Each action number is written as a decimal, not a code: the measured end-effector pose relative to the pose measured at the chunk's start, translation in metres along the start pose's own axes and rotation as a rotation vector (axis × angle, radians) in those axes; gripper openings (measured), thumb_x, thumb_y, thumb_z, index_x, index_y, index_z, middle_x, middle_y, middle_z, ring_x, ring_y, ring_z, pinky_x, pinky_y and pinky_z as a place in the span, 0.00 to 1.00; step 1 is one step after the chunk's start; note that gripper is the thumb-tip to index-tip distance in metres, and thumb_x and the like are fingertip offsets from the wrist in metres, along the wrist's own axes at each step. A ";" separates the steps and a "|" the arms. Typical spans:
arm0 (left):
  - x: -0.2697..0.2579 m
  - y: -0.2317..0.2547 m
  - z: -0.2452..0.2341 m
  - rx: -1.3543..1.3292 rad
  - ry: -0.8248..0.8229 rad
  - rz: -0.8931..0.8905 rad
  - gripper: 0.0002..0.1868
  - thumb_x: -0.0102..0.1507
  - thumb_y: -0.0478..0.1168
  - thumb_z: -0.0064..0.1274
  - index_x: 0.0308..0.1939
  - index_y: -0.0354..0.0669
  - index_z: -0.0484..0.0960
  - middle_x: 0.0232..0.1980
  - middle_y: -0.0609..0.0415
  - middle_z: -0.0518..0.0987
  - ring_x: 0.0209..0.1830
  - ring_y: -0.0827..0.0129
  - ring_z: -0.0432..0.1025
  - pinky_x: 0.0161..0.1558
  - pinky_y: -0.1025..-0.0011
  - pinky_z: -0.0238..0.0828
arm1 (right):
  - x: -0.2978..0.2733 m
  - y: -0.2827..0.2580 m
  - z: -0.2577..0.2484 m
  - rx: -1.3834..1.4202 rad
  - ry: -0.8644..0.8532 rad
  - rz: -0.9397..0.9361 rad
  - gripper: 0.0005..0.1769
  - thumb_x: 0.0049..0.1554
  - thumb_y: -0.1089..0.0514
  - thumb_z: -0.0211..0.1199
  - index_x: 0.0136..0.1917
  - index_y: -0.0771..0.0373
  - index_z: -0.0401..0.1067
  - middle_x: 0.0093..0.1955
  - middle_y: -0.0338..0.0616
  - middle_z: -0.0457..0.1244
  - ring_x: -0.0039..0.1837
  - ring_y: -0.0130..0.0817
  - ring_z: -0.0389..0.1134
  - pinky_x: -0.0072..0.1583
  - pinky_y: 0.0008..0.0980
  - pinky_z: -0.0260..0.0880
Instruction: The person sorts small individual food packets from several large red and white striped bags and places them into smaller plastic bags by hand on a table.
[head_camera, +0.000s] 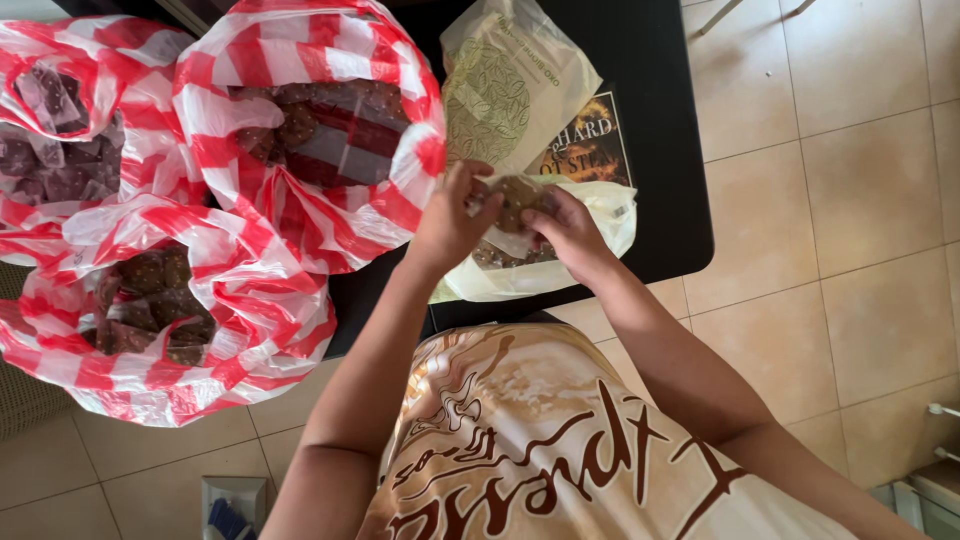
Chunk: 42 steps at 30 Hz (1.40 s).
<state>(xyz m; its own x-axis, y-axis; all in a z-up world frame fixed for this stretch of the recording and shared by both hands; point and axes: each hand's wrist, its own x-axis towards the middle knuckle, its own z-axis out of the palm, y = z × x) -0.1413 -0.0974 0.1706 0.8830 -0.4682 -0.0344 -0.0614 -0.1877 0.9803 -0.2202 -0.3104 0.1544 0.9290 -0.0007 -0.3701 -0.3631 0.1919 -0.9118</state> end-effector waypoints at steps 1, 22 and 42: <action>0.000 0.001 0.006 0.202 -0.007 -0.029 0.22 0.65 0.43 0.58 0.60 0.39 0.74 0.49 0.50 0.83 0.51 0.59 0.79 0.53 0.61 0.76 | -0.002 0.006 -0.012 -0.032 0.045 0.064 0.21 0.62 0.57 0.63 0.66 0.66 0.66 0.51 0.42 0.67 0.47 0.26 0.67 0.45 0.25 0.68; 0.026 -0.113 -0.078 0.198 0.202 -0.063 0.10 0.66 0.40 0.57 0.43 0.37 0.87 0.38 0.50 0.84 0.36 0.62 0.77 0.40 0.62 0.74 | 0.009 0.052 0.009 -0.455 -0.065 -0.034 0.16 0.62 0.62 0.63 0.63 0.67 0.72 0.47 0.41 0.70 0.47 0.27 0.72 0.51 0.25 0.75; 0.152 -0.254 -0.153 0.046 1.280 -0.896 0.52 0.53 0.61 0.65 0.69 0.35 0.60 0.64 0.29 0.69 0.58 0.33 0.72 0.57 0.46 0.72 | -0.044 0.035 0.067 -0.300 0.142 -0.045 0.18 0.63 0.64 0.60 0.66 0.71 0.69 0.51 0.43 0.69 0.53 0.26 0.71 0.56 0.25 0.72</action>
<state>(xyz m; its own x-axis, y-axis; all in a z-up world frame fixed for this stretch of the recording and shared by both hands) 0.0797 0.0112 -0.0537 0.4298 0.8210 -0.3758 0.6891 -0.0293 0.7241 -0.2693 -0.2379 0.1502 0.9331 -0.1436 -0.3298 -0.3462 -0.1094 -0.9318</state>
